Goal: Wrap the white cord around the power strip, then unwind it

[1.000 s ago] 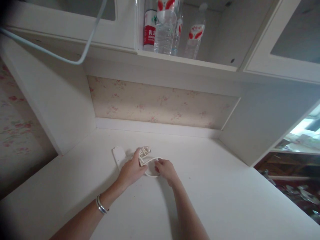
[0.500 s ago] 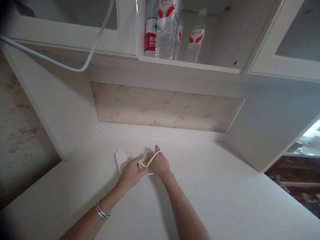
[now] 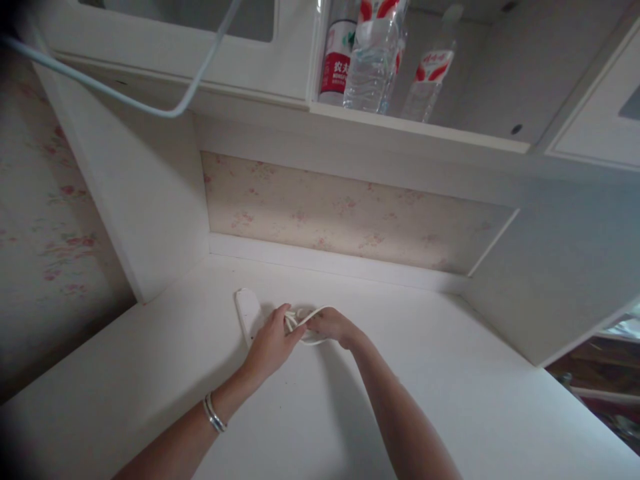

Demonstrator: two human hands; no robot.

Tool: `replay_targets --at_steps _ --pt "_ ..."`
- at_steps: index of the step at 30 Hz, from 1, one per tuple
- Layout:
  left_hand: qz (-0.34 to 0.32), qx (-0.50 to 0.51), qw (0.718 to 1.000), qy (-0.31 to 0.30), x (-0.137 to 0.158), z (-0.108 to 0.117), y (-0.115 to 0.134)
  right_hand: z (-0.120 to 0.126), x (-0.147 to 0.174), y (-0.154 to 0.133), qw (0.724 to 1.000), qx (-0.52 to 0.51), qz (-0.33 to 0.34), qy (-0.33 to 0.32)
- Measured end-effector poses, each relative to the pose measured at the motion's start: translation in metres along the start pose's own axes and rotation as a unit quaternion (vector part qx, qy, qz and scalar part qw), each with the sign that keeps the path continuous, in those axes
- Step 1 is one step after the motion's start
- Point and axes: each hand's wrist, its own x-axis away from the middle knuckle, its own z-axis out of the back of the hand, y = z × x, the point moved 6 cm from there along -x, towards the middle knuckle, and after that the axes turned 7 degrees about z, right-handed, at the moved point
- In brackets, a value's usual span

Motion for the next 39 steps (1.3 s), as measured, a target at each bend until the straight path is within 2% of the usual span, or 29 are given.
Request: replay_targets --at_steps 4,9,11,14,16,18,22,24,29,35,39 --pt "0.001 -0.065 0.998 -0.005 0.003 0.0 -0.002 -0.014 0.02 -0.001 0.985 -0.165 -0.047 0.03" --pt "-0.023 -0.14 0.99 0.025 0.006 0.003 0.007 -0.028 0.033 -0.026 0.952 -0.305 -0.001 0.027" --pt "-0.023 -0.157 0.987 0.04 0.005 0.007 0.009 -0.027 0.04 -0.031 0.954 -0.295 0.013 0.042" --pt "-0.009 -0.165 0.985 0.044 -0.001 0.014 0.006 -0.018 0.055 -0.031 0.98 -0.175 0.02 0.097" --pt "0.003 -0.159 0.986 0.048 -0.006 0.019 0.002 -0.013 0.068 -0.029 0.985 -0.114 0.022 0.126" --pt "0.011 -0.145 0.988 0.041 -0.01 0.021 -0.002 -0.009 0.08 -0.026 0.98 -0.147 0.018 0.133" --pt "-0.026 -0.134 0.991 0.0 -0.015 0.017 0.001 -0.003 0.099 -0.016 0.933 -0.337 -0.026 0.124" --pt "-0.033 -0.143 0.989 -0.003 -0.02 0.017 0.002 0.004 0.107 -0.014 0.922 -0.367 -0.035 0.117" --pt "0.016 -0.165 0.986 0.004 -0.033 0.024 -0.007 0.018 0.129 -0.012 0.946 -0.31 0.0 0.094" --pt "-0.025 -0.197 0.98 -0.015 -0.034 0.017 -0.01 0.031 0.149 0.01 0.953 -0.289 -0.019 0.094" --pt "-0.015 -0.216 0.976 0.006 -0.042 0.017 -0.018 0.046 0.169 0.021 0.964 -0.246 -0.037 0.099"
